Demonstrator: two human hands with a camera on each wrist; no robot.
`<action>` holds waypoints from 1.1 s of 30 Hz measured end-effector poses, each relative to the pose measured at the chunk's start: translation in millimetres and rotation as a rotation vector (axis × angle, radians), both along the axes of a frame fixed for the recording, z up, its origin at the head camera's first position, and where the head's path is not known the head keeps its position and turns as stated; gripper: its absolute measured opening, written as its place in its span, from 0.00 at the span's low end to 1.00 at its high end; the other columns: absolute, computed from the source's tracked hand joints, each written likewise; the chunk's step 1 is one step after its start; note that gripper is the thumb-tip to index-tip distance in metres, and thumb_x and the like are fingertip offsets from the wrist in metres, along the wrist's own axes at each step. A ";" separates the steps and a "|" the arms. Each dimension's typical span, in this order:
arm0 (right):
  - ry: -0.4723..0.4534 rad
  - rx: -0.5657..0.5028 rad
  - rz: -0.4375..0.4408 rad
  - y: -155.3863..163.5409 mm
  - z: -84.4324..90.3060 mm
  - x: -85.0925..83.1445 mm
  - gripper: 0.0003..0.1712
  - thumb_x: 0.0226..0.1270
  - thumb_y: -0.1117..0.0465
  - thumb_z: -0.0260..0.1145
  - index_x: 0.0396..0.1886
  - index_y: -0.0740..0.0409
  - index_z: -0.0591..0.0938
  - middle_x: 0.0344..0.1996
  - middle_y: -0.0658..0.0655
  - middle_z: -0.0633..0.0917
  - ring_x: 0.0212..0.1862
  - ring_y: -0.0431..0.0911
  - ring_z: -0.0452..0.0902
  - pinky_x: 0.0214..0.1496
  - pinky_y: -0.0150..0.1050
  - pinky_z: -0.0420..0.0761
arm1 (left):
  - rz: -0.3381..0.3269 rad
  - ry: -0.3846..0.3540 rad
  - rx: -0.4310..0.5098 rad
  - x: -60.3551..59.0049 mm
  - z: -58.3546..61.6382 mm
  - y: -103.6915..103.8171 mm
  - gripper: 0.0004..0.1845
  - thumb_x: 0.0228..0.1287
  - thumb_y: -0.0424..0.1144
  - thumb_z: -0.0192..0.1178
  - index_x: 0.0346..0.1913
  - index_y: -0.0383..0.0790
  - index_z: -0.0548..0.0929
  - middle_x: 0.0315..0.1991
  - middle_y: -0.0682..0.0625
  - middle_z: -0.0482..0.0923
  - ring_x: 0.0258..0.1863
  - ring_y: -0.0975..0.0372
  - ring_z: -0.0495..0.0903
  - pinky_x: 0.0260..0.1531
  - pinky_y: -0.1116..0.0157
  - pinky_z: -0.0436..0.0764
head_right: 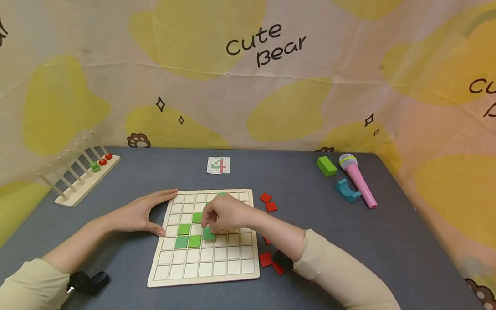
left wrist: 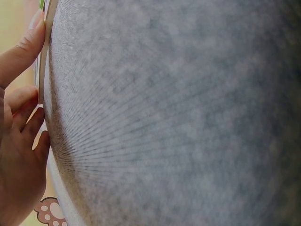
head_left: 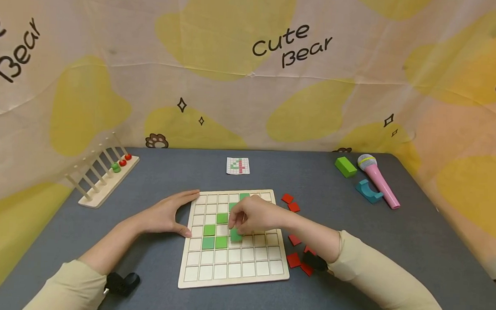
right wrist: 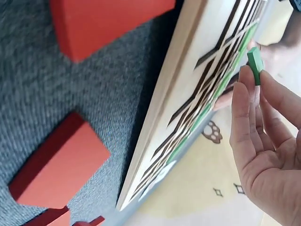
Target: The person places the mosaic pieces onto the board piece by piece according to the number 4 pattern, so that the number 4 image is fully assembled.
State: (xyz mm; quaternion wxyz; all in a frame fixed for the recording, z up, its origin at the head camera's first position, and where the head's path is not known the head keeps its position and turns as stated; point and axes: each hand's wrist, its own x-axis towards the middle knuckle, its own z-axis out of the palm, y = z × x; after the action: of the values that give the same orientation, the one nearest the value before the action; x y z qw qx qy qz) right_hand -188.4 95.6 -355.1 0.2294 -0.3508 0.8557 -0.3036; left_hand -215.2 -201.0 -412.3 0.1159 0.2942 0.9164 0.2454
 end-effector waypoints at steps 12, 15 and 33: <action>0.026 0.027 -0.021 -9.8 -7.0 6.6 0.08 0.54 0.74 0.70 0.30 0.58 0.87 0.24 0.50 0.85 0.26 0.33 0.72 0.30 0.24 0.71 | -0.004 -0.003 0.009 0.3 -0.2 -0.5 0.61 0.41 0.61 0.77 0.75 0.35 0.61 0.76 0.38 0.60 0.74 0.40 0.61 0.68 0.38 0.64; 0.033 0.031 -0.025 -9.9 -7.7 7.5 0.08 0.53 0.74 0.71 0.30 0.58 0.87 0.25 0.50 0.85 0.26 0.33 0.72 0.31 0.24 0.72 | -0.004 -0.001 0.006 0.5 0.4 -0.3 0.60 0.41 0.61 0.77 0.75 0.35 0.61 0.76 0.38 0.60 0.74 0.41 0.61 0.68 0.38 0.64; 0.046 0.041 -0.028 -9.6 -11.1 9.0 0.08 0.51 0.73 0.70 0.29 0.57 0.88 0.27 0.53 0.88 0.25 0.32 0.72 0.31 0.24 0.73 | -0.002 -0.006 0.003 1.6 2.9 1.3 0.60 0.42 0.60 0.77 0.75 0.34 0.61 0.76 0.38 0.60 0.74 0.40 0.61 0.68 0.38 0.64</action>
State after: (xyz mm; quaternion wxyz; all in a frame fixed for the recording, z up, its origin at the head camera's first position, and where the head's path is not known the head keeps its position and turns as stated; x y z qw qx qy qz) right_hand -179.4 86.0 -366.1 0.2126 -0.3407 0.8716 -0.2811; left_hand -213.6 -199.7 -409.4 0.1185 0.2946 0.9153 0.2476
